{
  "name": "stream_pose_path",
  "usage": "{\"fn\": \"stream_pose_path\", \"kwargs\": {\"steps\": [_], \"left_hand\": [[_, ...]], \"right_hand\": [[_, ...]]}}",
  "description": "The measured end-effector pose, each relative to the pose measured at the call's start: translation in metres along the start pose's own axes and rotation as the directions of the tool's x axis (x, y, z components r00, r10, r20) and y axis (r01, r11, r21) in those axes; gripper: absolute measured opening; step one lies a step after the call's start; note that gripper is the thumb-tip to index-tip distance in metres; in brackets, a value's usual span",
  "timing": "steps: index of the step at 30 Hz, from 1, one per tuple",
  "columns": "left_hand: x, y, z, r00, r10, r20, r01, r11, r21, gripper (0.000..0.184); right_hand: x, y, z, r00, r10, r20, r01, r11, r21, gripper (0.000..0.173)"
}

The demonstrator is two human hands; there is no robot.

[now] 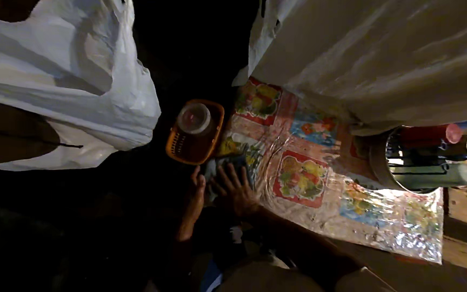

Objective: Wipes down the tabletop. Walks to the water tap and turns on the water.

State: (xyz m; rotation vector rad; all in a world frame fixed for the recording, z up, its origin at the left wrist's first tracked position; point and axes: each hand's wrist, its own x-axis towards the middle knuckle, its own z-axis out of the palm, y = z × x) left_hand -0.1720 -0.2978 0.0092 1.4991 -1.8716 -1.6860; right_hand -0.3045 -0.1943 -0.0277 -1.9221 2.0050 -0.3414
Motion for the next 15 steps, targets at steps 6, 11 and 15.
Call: {"fn": "stream_pose_path", "kwargs": {"steps": [6,11,15], "left_hand": [[0.002,0.001,0.002,0.999,-0.024,0.026,0.021,0.993,0.112,0.059],[-0.005,0.009,0.004,0.994,-0.099,0.046,0.088,0.978,0.189,0.044],[-0.002,0.007,0.003,0.994,-0.068,0.08,0.047,0.969,0.242,0.043]], "right_hand": [[-0.035,0.004,-0.002,0.979,-0.206,-0.003,0.205,0.972,0.118,0.049],[-0.091,0.06,-0.016,0.991,0.04,-0.13,-0.044,0.999,-0.031,0.047],[-0.078,0.11,-0.028,0.973,0.178,-0.144,-0.194,0.976,-0.103,0.051]]}}
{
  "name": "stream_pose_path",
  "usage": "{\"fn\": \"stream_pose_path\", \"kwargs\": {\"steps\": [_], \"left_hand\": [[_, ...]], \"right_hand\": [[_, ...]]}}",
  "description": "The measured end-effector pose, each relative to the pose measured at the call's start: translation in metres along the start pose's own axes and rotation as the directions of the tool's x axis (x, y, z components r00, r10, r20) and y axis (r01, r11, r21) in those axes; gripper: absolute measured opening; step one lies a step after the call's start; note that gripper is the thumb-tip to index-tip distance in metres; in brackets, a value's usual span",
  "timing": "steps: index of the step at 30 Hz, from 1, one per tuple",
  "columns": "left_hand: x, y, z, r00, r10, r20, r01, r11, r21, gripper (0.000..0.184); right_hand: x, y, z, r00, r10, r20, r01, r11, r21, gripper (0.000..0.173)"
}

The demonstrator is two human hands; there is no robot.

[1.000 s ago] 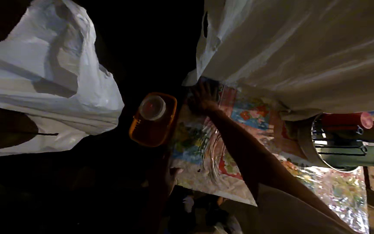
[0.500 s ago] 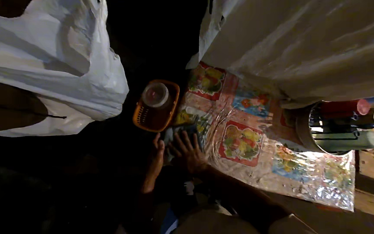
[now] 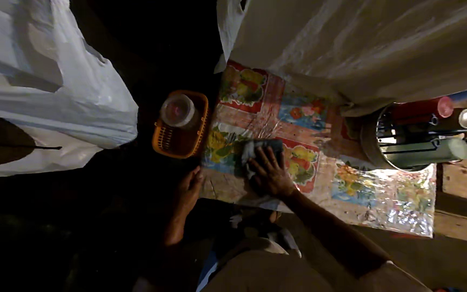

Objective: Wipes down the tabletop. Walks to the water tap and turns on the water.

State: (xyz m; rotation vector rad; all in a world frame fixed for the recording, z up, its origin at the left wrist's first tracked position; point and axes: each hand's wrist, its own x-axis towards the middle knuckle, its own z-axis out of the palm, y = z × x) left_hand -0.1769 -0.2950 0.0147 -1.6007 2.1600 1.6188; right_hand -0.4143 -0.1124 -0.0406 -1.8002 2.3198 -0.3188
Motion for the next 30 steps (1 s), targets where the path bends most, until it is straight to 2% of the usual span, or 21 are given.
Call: {"fn": "stream_pose_path", "kwargs": {"steps": [4,5,7,10,12,13,14,17,19,21,23,25,27,28,30], "left_hand": [[0.001,-0.005,0.001,1.0,-0.024,-0.017,0.023,0.998,-0.056,0.042],[0.002,-0.007,0.002,0.999,-0.042,-0.031,0.038,0.994,-0.1,0.042],[0.005,-0.011,0.006,0.996,-0.042,-0.082,0.027,0.984,-0.175,0.043],[0.006,-0.011,0.006,0.997,-0.024,-0.08,0.014,0.993,-0.119,0.051],[0.006,-0.004,0.008,0.997,-0.047,-0.067,0.042,0.996,-0.073,0.046],[0.006,-0.002,0.01,0.997,-0.038,-0.072,0.037,0.999,-0.027,0.045],[0.007,-0.003,0.013,0.997,-0.023,-0.078,0.024,1.0,0.016,0.047],[0.007,-0.006,0.016,0.996,0.031,-0.082,-0.022,0.994,0.108,0.056],[0.007,-0.004,0.018,0.994,0.055,-0.095,-0.042,0.991,0.127,0.058],[0.006,-0.001,0.018,0.993,0.053,-0.105,-0.037,0.988,0.149,0.057],[0.007,0.002,0.017,0.993,0.051,-0.104,-0.033,0.986,0.163,0.056],[0.009,0.001,0.018,0.993,0.058,-0.099,-0.041,0.986,0.162,0.056],[0.01,-0.002,0.018,0.992,0.072,-0.103,-0.054,0.984,0.167,0.056],[0.01,-0.003,0.018,0.992,0.069,-0.105,-0.05,0.984,0.17,0.056],[0.01,-0.004,0.019,0.993,0.056,-0.106,-0.037,0.984,0.174,0.056]], "right_hand": [[0.092,0.033,0.004,0.974,0.217,-0.063,-0.222,0.972,-0.074,0.057],[0.111,0.032,0.003,0.962,0.269,-0.056,-0.273,0.959,-0.081,0.058],[0.128,0.011,0.003,0.965,0.258,-0.053,-0.262,0.961,-0.09,0.06],[0.084,-0.052,0.019,0.998,0.002,-0.059,0.0,0.999,0.044,0.057],[0.034,-0.08,0.014,0.976,-0.192,0.101,0.175,0.972,0.154,0.056],[0.011,-0.082,0.008,0.959,-0.237,0.153,0.205,0.958,0.198,0.059],[-0.011,-0.076,0.005,0.962,-0.236,0.14,0.204,0.957,0.207,0.059],[-0.063,-0.023,-0.009,0.997,-0.059,0.056,0.054,0.994,0.096,0.048],[-0.074,0.028,-0.012,0.998,0.064,-0.028,-0.065,0.998,-0.015,0.051],[-0.06,0.07,-0.014,0.981,0.186,-0.053,-0.19,0.979,-0.071,0.056],[-0.021,0.093,-0.023,0.941,0.332,-0.058,-0.336,0.938,-0.084,0.06],[0.029,0.098,-0.023,0.882,0.46,-0.1,-0.468,0.88,-0.078,0.063],[0.063,0.077,-0.019,0.875,0.477,-0.085,-0.483,0.874,-0.063,0.064],[0.068,0.059,-0.013,0.899,0.43,-0.083,-0.434,0.899,-0.052,0.064],[0.053,0.022,0.003,0.968,0.237,-0.08,-0.239,0.971,-0.01,0.062]]}}
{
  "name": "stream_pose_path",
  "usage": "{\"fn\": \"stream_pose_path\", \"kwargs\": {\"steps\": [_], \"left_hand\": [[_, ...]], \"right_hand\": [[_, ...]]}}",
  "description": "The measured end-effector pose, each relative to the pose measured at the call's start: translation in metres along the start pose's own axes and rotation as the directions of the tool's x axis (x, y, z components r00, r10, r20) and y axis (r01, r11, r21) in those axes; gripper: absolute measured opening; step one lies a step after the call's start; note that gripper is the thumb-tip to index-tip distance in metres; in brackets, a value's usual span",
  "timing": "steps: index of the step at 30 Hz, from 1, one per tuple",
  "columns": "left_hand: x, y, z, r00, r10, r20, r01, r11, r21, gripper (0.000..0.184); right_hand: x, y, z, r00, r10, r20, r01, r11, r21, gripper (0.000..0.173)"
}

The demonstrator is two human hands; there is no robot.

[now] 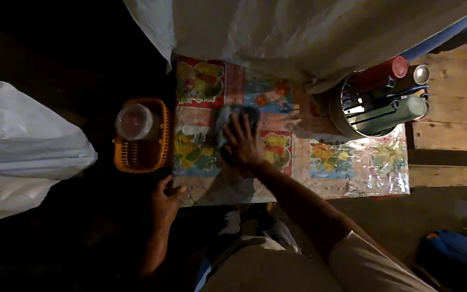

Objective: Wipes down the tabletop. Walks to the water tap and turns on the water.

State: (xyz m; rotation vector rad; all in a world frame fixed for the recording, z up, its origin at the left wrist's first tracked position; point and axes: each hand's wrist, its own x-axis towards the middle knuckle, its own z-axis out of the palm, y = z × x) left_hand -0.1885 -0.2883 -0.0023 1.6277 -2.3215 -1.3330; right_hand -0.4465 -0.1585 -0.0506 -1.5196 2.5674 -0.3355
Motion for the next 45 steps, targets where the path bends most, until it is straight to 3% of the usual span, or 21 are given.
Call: {"fn": "stream_pose_path", "kwargs": {"steps": [2,4,8,10,13,14,16,18,19,20,23,27,33,37,40,45], "left_hand": [[0.0,0.002,-0.001,1.0,-0.008,0.009,0.008,1.0,0.016,0.055],[0.001,0.004,-0.002,1.0,-0.007,0.015,0.006,1.0,0.017,0.054],[0.0,0.001,-0.001,0.999,0.046,-0.004,-0.046,0.999,0.017,0.053],[-0.001,0.001,-0.002,0.999,0.051,-0.008,-0.051,0.999,0.019,0.053],[-0.002,0.003,-0.003,0.999,0.035,0.004,-0.035,0.999,0.026,0.054],[-0.001,0.004,-0.004,0.999,0.032,0.007,-0.032,0.999,0.036,0.053],[-0.001,0.011,-0.005,1.0,-0.016,0.008,0.015,0.997,0.073,0.048],[-0.002,0.017,-0.007,0.997,-0.07,0.023,0.067,0.993,0.102,0.048],[-0.003,0.016,-0.007,0.997,-0.07,0.03,0.067,0.993,0.095,0.049],[-0.003,0.013,-0.007,0.998,-0.049,0.035,0.047,0.996,0.078,0.051],[-0.002,0.008,-0.004,1.0,-0.014,0.028,0.013,0.999,0.047,0.054],[-0.002,0.007,-0.004,0.999,-0.021,0.034,0.02,0.999,0.028,0.054],[0.002,0.006,-0.007,0.999,-0.029,0.042,0.026,0.997,0.068,0.055],[0.002,0.009,-0.008,0.997,-0.046,0.06,0.041,0.996,0.077,0.056],[0.001,0.01,-0.009,0.996,-0.066,0.065,0.061,0.995,0.075,0.056],[0.0,0.01,-0.009,0.997,-0.05,0.05,0.047,0.997,0.062,0.057]], "right_hand": [[-0.043,-0.022,0.0,0.98,-0.188,0.072,0.18,0.979,0.096,0.058],[-0.086,-0.025,-0.012,0.946,-0.297,0.128,0.266,0.94,0.215,0.052],[-0.154,-0.006,-0.03,0.926,-0.374,0.056,0.358,0.916,0.181,0.045],[-0.162,-0.003,-0.04,0.936,-0.353,0.016,0.34,0.911,0.234,0.029],[-0.133,-0.006,-0.081,0.958,-0.206,0.2,0.078,0.857,0.509,0.021],[-0.119,-0.005,-0.094,0.971,-0.151,0.183,0.025,0.83,0.557,0.023],[-0.091,-0.002,-0.114,0.997,-0.071,0.032,0.042,0.839,0.543,0.023],[-0.063,0.005,-0.109,0.987,-0.046,-0.156,0.104,0.917,0.386,0.02],[-0.049,0.008,-0.103,0.985,-0.043,-0.17,0.094,0.948,0.304,0.02],[-0.037,0.01,-0.095,0.992,-0.039,-0.117,0.067,0.967,0.245,0.024],[-0.008,0.006,-0.069,0.973,0.034,0.229,-0.066,0.989,0.13,0.035],[-0.017,-0.018,-0.058,0.967,-0.053,0.249,0.03,0.995,0.096,0.035],[-0.058,-0.021,-0.05,0.959,-0.245,0.144,0.233,0.967,0.1,0.036],[-0.021,-0.003,-0.049,0.968,-0.182,0.174,0.174,0.983,0.062,0.036],[0.009,0.003,-0.037,0.989,-0.129,0.066,0.128,0.992,0.019,0.027],[-0.017,-0.028,-0.058,0.962,-0.078,0.262,0.053,0.993,0.103,0.033]]}}
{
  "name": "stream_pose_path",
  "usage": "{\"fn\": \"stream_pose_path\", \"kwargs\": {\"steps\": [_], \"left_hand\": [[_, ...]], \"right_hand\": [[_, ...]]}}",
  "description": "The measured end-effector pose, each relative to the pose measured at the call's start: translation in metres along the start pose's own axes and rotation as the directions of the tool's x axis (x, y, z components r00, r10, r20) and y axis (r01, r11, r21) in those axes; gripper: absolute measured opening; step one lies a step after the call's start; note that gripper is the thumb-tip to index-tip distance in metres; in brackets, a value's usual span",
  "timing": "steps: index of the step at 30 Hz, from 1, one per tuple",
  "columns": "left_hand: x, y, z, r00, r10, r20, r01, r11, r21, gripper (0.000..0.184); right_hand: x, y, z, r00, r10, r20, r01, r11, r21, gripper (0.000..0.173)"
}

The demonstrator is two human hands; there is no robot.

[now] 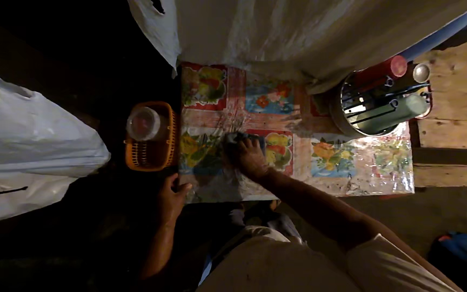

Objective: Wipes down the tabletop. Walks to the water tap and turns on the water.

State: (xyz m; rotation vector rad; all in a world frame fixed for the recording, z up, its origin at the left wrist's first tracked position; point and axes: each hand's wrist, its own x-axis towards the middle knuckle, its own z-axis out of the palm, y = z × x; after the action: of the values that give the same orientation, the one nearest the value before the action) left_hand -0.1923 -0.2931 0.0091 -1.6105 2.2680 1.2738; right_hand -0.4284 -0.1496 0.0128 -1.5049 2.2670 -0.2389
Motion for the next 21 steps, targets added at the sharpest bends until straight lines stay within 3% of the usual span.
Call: {"fn": "stream_pose_path", "kwargs": {"steps": [4,7,9,10,13,14,17,19,21], "left_hand": [[0.003,0.0,-0.001,1.0,-0.009,0.026,0.009,1.0,-0.004,0.057],[0.003,0.002,-0.001,1.0,-0.018,0.026,0.018,1.0,0.007,0.056],[0.003,0.005,-0.002,1.0,-0.011,0.014,0.011,0.999,0.036,0.05],[0.003,0.006,-0.003,1.0,-0.013,0.018,0.012,0.998,0.062,0.046],[0.003,0.006,-0.002,1.0,-0.016,0.015,0.015,0.997,0.073,0.046],[0.003,0.006,-0.001,1.0,-0.028,0.012,0.027,0.997,0.068,0.046],[0.003,0.003,-0.001,0.999,-0.03,0.021,0.03,0.999,0.019,0.051],[0.003,-0.001,0.0,1.0,-0.012,0.008,0.012,1.0,-0.003,0.053],[0.003,-0.003,0.002,1.0,-0.022,0.0,0.022,1.0,0.004,0.052]], "right_hand": [[-0.048,-0.026,0.009,0.988,-0.034,0.149,0.023,0.997,0.073,0.043],[-0.059,-0.035,-0.016,0.923,-0.03,0.383,-0.029,0.989,0.148,0.045],[-0.048,-0.035,-0.046,0.841,-0.055,0.538,-0.131,0.944,0.302,0.038],[-0.042,-0.031,-0.057,0.842,-0.076,0.535,-0.182,0.893,0.412,0.033],[-0.026,-0.01,-0.075,0.896,-0.035,0.443,-0.338,0.593,0.731,0.028],[-0.021,0.0,-0.073,0.915,0.035,0.402,-0.35,0.565,0.747,0.028],[-0.005,0.03,-0.051,0.969,0.24,0.049,-0.231,0.83,0.508,0.031],[-0.002,0.029,-0.035,0.963,0.121,-0.24,-0.04,0.947,0.318,0.027],[-0.003,0.013,-0.007,0.932,-0.145,-0.331,0.199,0.971,0.133,0.026]]}}
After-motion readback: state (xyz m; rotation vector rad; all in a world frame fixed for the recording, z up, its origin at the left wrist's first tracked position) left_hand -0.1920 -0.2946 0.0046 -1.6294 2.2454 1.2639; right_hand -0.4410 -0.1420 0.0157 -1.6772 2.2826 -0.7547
